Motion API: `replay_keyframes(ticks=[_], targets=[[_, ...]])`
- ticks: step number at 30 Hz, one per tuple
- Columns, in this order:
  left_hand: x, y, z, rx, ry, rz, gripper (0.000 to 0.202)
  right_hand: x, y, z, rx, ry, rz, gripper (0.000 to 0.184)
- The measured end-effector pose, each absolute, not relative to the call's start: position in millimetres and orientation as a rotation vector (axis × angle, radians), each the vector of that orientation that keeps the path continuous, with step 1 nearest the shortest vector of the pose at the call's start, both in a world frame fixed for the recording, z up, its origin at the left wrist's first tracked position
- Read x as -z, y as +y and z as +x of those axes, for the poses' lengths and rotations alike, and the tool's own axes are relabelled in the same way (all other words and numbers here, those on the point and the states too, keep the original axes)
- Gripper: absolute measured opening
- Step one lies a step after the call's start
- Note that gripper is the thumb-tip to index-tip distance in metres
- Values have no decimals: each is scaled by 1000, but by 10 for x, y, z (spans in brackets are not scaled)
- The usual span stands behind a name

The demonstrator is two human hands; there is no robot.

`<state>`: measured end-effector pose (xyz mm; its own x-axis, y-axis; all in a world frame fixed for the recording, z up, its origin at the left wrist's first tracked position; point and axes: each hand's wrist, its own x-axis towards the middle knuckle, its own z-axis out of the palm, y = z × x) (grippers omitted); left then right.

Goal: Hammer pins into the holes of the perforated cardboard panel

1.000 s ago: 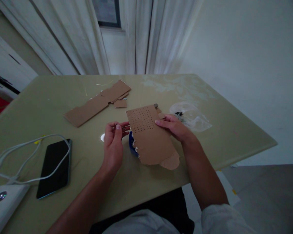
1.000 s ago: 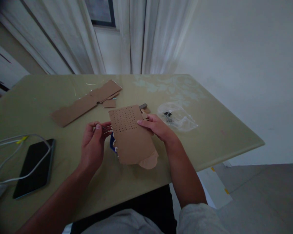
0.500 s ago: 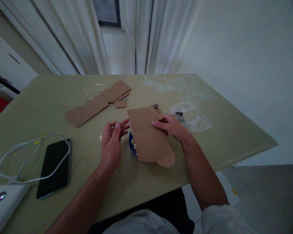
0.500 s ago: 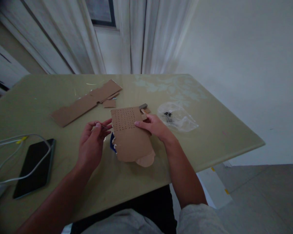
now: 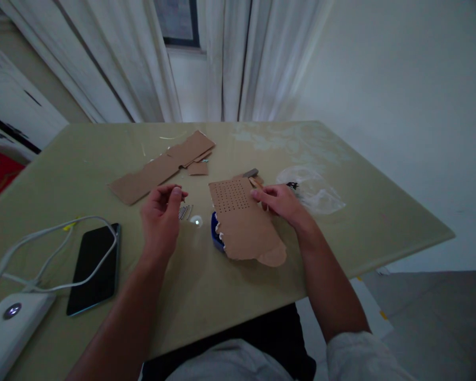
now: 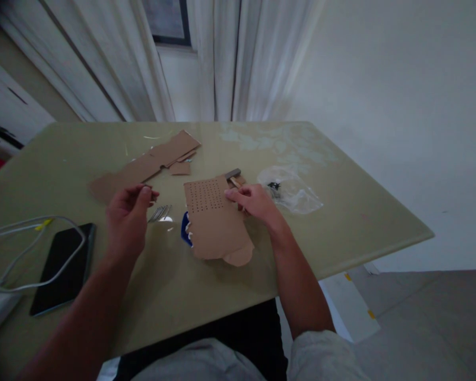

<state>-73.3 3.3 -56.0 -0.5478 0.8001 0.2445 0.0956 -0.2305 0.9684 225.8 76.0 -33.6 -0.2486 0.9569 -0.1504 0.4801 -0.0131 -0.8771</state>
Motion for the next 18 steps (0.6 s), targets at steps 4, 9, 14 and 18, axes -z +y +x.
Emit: replay_keyframes(ticks=[4,9,14,18], targets=[[569,-68,-517,-1707,1256,1000,25,384,763,2217,-1400,-1749,-1454,60],[576,-86,-435,-1663,1094,723,36,406,765,2203,-1577,-1565,-1393,56],[548,-107,-366,-1573,1052,652,42,444,786,2223,-1607,-1548,-1402,54],[549,-111,-351,-1604,1063,617,43,475,796,2214,-1666,-1504,-1372,53]])
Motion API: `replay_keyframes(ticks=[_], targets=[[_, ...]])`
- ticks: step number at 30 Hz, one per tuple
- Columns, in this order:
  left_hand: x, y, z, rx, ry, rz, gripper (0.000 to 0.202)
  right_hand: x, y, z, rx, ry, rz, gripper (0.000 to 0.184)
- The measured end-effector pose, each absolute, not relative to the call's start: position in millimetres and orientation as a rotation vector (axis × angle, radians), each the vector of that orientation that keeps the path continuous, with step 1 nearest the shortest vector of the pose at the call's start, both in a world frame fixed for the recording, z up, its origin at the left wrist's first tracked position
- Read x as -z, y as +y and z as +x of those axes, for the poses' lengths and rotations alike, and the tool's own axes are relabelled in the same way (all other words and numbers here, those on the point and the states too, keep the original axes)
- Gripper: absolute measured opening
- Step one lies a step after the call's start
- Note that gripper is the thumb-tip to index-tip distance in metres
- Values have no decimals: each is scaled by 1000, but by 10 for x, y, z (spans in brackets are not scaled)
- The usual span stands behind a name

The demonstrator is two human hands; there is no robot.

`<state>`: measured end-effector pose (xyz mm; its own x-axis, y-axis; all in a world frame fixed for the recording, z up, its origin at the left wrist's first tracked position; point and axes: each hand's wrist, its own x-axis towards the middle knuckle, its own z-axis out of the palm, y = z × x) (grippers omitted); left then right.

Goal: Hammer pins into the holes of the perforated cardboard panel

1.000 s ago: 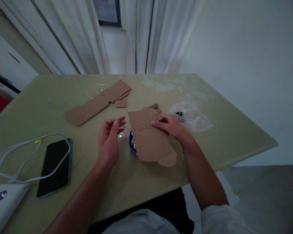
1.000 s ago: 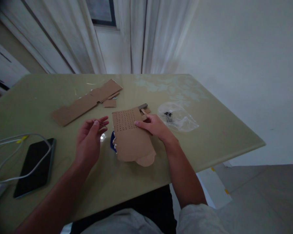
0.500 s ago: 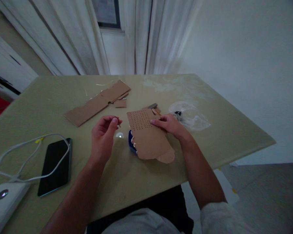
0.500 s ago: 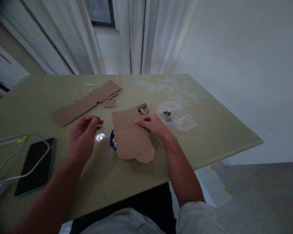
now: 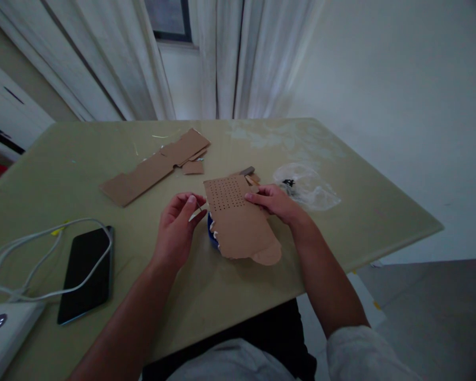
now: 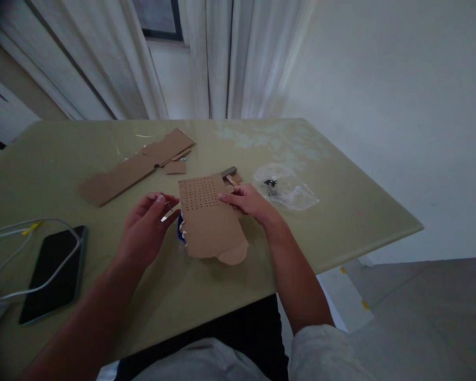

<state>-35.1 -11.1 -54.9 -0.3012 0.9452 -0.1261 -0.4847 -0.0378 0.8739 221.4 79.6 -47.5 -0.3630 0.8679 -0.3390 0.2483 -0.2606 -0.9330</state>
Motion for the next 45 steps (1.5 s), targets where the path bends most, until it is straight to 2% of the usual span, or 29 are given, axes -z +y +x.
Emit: replay_keyframes(ticks=[12,23,36,40,45], targets=[[576,-120,-377,-1572,1075,629,40,427,760,2172,-1748,-1399,-1328,50],[513,-114,-358,-1575,1012,556,43,507,784,2214,-1837,-1330,-1263,59],[559,-113,-357,-1588,1106,646,36,457,764,2160,-1703,-1435,-1380,47],[595,-117,-367,-1639,1200,812,26,420,754,2147,-1739,-1424,-1353,54],[554,-146,-351,-1679,1270,1022,21,407,746,2170,-1555,-1564,-1409,62]])
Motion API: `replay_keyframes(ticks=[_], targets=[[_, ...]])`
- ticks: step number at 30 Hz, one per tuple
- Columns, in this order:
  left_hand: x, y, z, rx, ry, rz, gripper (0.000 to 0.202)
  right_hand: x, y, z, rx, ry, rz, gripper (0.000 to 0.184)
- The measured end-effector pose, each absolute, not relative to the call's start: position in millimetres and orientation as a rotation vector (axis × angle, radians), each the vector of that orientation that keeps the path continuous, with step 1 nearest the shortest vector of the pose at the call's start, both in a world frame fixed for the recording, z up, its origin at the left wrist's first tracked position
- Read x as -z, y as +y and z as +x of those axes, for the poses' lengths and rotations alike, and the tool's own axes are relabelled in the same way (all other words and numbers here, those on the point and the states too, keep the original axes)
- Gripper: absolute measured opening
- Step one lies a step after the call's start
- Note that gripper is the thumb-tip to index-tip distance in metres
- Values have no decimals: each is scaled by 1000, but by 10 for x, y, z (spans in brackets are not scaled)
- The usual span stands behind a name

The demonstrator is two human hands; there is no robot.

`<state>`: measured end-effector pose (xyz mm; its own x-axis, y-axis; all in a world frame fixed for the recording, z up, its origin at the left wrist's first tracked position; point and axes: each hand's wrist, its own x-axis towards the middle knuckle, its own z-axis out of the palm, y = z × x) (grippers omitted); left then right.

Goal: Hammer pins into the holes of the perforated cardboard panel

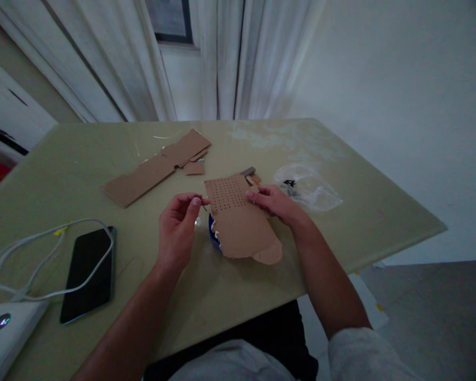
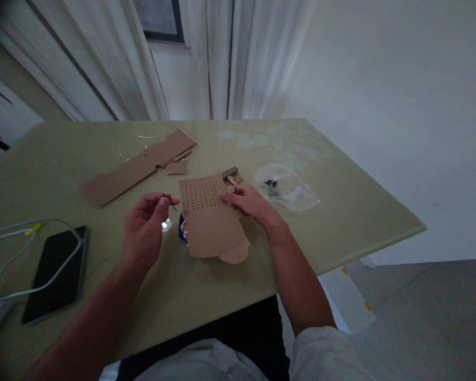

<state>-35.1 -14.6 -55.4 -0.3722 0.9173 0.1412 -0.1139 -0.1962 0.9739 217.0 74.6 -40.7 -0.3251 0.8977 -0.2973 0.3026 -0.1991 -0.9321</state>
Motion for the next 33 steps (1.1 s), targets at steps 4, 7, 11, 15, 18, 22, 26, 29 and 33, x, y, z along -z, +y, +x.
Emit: replay_keyframes(ticks=[4,7,11,15,18,22,26,29,33], targets=[[501,-184,-322,-1676,1241,1071,21,381,744,2201,-1431,-1633,-1429,66],[486,-206,-306,-1649,1249,1111,19,360,760,2232,-1268,-1650,-1482,69],[490,-220,-295,-1611,1270,1128,20,366,801,2274,-1036,-1651,-1520,72],[491,-221,-296,-1611,1284,1127,22,403,839,2297,-923,-1638,-1546,73],[491,-219,-297,-1616,1297,1152,22,423,854,2301,-843,-1666,-1568,71],[505,-219,-296,-1603,1309,1165,25,425,854,2301,-739,-1701,-1605,68],[524,-221,-302,-1564,1362,1220,22,433,855,2306,-650,-1723,-1618,66],[522,-223,-300,-1558,1393,1254,18,452,868,2308,-636,-1717,-1625,65],[512,-230,-293,-1564,1384,1246,16,469,883,2305,-617,-1723,-1630,63]])
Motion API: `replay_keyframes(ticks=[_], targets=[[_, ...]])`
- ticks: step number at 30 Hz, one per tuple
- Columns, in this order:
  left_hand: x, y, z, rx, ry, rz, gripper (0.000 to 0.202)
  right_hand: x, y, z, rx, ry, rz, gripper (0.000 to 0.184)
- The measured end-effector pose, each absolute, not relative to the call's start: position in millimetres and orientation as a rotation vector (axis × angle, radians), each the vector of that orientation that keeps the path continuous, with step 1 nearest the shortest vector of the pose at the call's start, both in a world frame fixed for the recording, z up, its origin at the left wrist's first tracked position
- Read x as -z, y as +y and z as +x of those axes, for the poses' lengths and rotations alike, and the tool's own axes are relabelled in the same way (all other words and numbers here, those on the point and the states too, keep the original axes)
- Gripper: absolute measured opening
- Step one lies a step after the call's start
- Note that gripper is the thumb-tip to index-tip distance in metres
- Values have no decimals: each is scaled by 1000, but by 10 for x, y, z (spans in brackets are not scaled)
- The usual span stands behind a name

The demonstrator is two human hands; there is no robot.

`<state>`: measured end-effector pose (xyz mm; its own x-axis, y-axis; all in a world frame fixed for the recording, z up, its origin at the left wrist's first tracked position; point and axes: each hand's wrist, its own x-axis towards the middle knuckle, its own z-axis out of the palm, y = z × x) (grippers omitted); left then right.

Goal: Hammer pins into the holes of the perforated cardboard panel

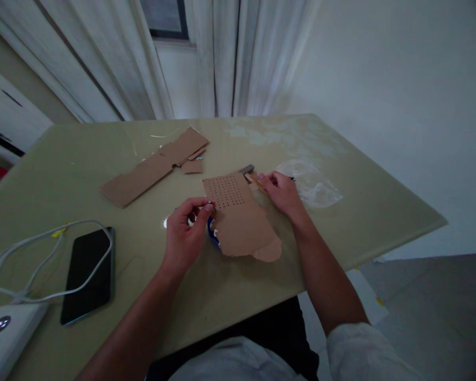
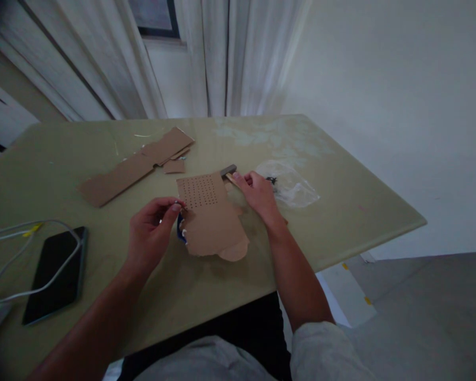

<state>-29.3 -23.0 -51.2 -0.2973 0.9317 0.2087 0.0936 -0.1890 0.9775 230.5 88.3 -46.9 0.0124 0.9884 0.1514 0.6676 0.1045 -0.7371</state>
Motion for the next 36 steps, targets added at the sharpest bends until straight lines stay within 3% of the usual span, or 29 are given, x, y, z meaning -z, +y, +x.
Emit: replay_keyframes(ticks=[25,36], targets=[[532,-222,-300,-1524,1468,1378,17,572,929,2307,-531,-1818,-1733,38],[551,-241,-300,-1466,1573,1588,17,790,1008,2402,-408,-1952,-1775,16]])
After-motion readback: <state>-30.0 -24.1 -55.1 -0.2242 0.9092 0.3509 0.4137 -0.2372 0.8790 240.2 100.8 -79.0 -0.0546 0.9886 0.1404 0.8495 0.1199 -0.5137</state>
